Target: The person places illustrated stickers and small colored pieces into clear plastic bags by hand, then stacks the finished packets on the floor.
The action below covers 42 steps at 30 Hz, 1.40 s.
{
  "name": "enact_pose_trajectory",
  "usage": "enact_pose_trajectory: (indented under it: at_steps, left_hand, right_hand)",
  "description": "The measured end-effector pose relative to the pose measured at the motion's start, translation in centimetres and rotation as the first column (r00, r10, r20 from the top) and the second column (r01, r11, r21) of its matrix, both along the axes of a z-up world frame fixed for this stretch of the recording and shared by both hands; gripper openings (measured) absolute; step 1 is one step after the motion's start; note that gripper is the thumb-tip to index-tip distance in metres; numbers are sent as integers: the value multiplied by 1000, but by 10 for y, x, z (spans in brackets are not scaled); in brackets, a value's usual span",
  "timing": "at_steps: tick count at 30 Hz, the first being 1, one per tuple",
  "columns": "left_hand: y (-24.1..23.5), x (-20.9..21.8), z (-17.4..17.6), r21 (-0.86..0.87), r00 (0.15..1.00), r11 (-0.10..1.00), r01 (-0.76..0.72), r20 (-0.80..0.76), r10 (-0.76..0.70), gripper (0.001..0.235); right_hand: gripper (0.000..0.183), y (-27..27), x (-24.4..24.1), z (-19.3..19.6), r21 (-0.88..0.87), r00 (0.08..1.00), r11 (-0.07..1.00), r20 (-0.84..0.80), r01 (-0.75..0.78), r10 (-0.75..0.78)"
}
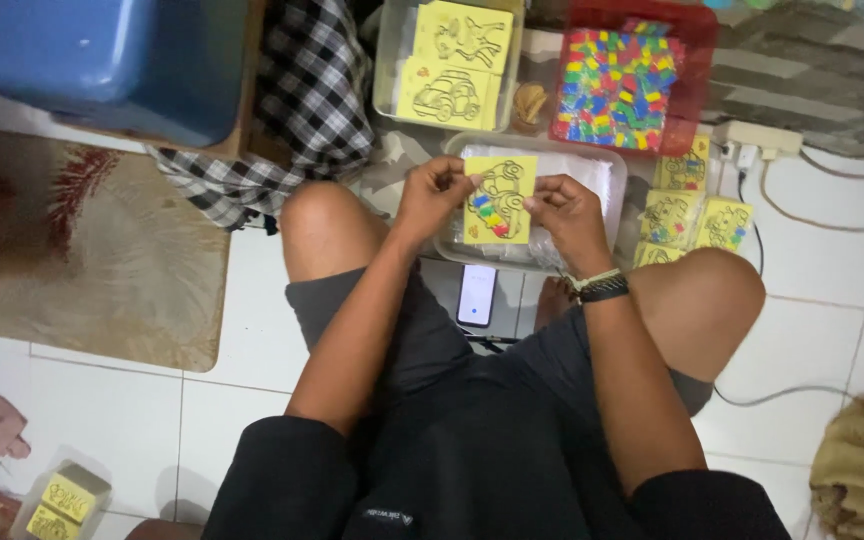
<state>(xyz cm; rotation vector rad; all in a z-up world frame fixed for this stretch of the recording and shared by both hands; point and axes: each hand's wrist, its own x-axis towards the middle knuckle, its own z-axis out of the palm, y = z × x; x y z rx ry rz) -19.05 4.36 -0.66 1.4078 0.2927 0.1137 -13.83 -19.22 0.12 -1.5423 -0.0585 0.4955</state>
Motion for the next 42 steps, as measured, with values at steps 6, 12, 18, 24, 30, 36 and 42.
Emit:
enact_pose_trajectory:
  at_steps: [6,12,18,24,30,36,42]
  left_hand:
    - [-10,0,-9,-82,1000,997,-5,0,5,18]
    - [-11,-1,-12,-83,1000,997,-5,19,6,20]
    - [-9,-4,-2,-38,995,996,83,61,-81,16]
    - [-10,-8,7,10,989,989,144,41,-145,15]
    - [-13,-8,-5,360,971,902,238,-104,-215,30]
    - [-33,-20,-36,844,901,475,249,-21,-434,65]
    - [-42,-14,-62,843,792,133,522,-421,-441,71]
  right_hand:
    - [24,0,-1,17,-101,991,986,24,136,-134]
    - [20,0,-2,9,-107,981,976,38,192,-189]
    - [19,-4,0,11,-132,981,972,44,195,-191]
    - [18,-23,12,-5,-123,972,964,42,236,-233]
    - [17,-43,23,16,-86,948,947,106,308,-299]
    - [15,-81,22,69,-22,929,936,132,351,-345]
    - [15,-120,8,125,-3,855,870,189,493,-484]
